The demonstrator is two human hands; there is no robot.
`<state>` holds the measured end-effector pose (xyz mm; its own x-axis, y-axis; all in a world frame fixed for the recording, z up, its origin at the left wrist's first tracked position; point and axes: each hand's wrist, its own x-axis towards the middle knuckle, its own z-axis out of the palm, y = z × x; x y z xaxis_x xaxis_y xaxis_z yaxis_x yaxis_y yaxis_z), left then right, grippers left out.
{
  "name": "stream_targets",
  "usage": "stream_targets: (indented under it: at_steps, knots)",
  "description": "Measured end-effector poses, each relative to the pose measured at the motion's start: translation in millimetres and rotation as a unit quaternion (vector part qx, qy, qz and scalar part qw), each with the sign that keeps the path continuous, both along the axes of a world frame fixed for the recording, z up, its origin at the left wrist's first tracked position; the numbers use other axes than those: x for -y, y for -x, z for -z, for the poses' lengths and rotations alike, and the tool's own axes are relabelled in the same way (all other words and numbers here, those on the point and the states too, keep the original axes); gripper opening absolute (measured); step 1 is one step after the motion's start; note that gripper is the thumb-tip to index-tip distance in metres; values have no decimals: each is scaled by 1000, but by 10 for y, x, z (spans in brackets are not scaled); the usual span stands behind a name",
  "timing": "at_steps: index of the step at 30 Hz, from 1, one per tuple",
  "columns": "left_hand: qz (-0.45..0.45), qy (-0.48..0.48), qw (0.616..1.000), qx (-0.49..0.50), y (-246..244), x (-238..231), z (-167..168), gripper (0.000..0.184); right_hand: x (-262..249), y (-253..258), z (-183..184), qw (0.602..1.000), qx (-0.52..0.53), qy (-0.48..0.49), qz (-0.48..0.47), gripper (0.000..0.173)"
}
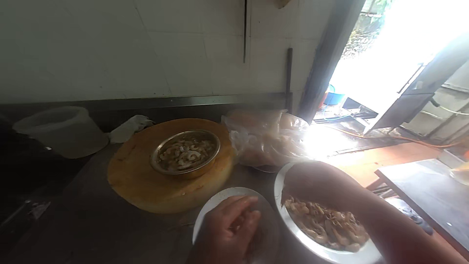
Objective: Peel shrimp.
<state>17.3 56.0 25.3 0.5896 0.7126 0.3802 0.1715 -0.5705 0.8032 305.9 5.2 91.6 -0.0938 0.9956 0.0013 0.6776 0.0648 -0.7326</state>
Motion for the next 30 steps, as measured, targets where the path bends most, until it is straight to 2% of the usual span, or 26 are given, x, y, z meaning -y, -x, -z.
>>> stream_targets:
  at_steps: [3, 5, 10, 14, 17, 20, 26, 30]
  knots:
    - [12, 23, 1000, -12, -224, -46, -53, 38, -22, 269, -23, 999, -28, 8, -35, 12]
    - [-1, 57, 998, -5, -247, -47, -79, 35, -65, 401, 50, 996, -47, -19, -66, 12]
    - [-55, 123, 990, 38, 5, -49, -14, 23, -146, 640, 289, 994, -68, -42, -79, 23]
    - [-74, 151, 984, 55, 187, -27, 105, 26, -150, 834, 495, 994, -45, -73, -65, 18]
    - [-77, 147, 984, 58, 257, -9, 177, 29, -155, 906, 524, 993, -61, -85, -59, 16]
    - [-91, 105, 989, 51, 270, 20, 218, 22, -145, 942, 516, 994, -79, -58, -53, 14]
    - [-140, 84, 987, -1, 339, 82, 263, 22, -86, 998, 486, 998, -24, -11, -49, 13]
    - [-166, 129, 977, 11, 468, 19, 261, 21, -40, 1010, 457, 999, 9, -4, -54, 14]
